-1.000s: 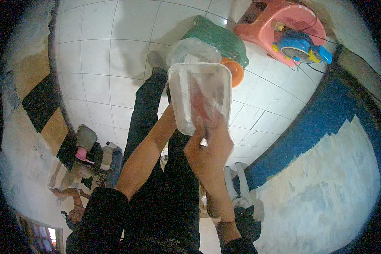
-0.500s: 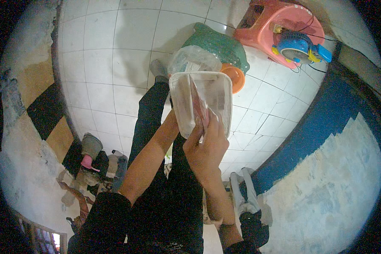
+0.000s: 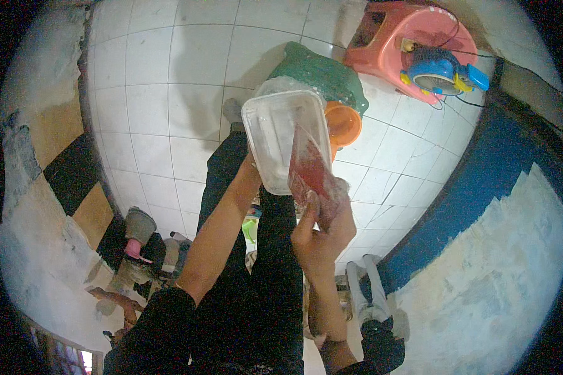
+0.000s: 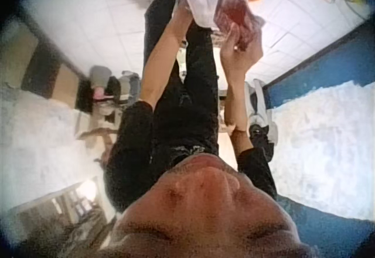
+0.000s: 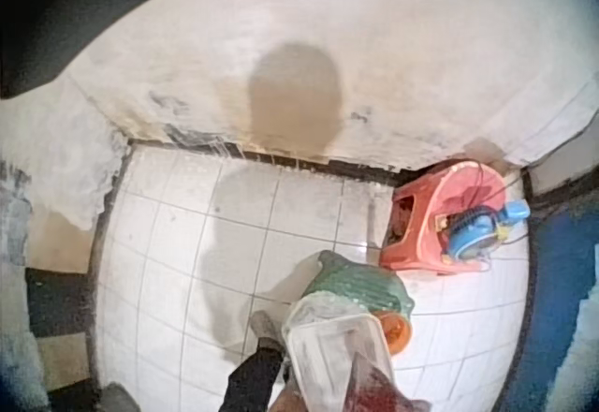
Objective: The person applies a substance to a wall using a scraper and then mixes the substance in a container using the same scraper.
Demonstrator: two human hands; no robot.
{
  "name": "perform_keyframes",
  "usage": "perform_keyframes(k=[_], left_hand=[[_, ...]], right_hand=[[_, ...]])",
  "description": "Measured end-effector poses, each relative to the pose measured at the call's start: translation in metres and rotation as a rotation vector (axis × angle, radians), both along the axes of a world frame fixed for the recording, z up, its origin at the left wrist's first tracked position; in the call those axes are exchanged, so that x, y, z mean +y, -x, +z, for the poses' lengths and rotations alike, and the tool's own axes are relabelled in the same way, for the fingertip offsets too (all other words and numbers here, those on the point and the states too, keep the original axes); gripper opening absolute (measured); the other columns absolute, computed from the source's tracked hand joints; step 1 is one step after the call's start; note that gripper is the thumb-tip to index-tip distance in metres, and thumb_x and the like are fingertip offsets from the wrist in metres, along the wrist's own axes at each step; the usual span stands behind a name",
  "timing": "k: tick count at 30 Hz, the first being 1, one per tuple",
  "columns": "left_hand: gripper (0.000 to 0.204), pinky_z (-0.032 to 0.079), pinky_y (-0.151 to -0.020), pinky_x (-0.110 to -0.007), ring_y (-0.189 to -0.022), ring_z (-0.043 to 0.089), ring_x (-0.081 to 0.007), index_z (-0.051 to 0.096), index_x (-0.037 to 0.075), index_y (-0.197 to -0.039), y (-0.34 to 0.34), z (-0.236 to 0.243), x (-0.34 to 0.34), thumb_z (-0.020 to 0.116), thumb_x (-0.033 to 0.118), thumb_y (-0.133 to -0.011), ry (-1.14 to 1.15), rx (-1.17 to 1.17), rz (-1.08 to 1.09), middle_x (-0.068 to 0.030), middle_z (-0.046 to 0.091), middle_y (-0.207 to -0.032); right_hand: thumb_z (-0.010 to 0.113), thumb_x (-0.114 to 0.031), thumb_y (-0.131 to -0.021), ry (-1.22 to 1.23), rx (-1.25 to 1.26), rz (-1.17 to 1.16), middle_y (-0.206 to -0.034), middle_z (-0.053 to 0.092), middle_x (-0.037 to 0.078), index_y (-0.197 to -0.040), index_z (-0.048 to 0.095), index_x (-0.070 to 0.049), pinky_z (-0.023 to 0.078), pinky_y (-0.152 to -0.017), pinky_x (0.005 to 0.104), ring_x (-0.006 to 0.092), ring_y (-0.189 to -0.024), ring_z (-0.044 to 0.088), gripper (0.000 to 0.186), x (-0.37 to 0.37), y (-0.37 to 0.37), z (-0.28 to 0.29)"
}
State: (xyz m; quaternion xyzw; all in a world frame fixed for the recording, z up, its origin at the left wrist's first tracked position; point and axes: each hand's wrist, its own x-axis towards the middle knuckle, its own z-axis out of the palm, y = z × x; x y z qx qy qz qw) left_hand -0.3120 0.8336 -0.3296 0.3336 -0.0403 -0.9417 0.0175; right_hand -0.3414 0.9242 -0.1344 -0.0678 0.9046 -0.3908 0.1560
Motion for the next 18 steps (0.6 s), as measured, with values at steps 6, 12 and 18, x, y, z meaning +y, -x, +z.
perform_keyframes(k=[6,12,18], left_hand=[[0.093,0.035,-0.107,-0.036,-0.127,0.044,-0.0223,0.034,0.007,-0.143,-0.005,-0.001,-0.006,0.033,0.078,-0.082,0.071,-0.052,-0.062,-0.0090,0.044,-0.141],[0.093,0.035,-0.107,-0.036,-0.127,0.044,-0.0222,0.034,0.007,-0.143,-0.012,0.019,-0.004,0.033,0.078,-0.083,0.239,-0.180,-0.115,-0.0091,0.044,-0.141],[0.075,0.035,-0.108,-0.040,-0.123,0.047,-0.0240,0.032,0.009,-0.143,-0.053,0.023,-0.001,0.030,0.065,-0.093,0.313,-0.129,0.087,-0.0100,0.046,-0.135]], right_hand=[[0.055,0.000,-0.091,0.082,-0.059,-0.096,-0.111,0.059,0.018,-0.110,0.055,0.008,0.051,-0.077,0.0276,0.0200,-0.097,0.062,0.020,0.024,0.009,-0.018],[0.054,-0.002,-0.094,0.203,-0.171,-0.178,-0.104,0.064,0.012,-0.118,0.055,0.006,0.049,-0.083,0.0260,0.0126,-0.092,0.059,0.025,0.015,0.006,-0.050],[0.056,0.001,-0.091,0.177,-0.153,-0.138,-0.109,0.063,0.014,-0.120,0.055,0.006,0.049,-0.085,0.0274,0.0150,-0.096,0.061,0.029,0.007,-0.006,-0.059]])
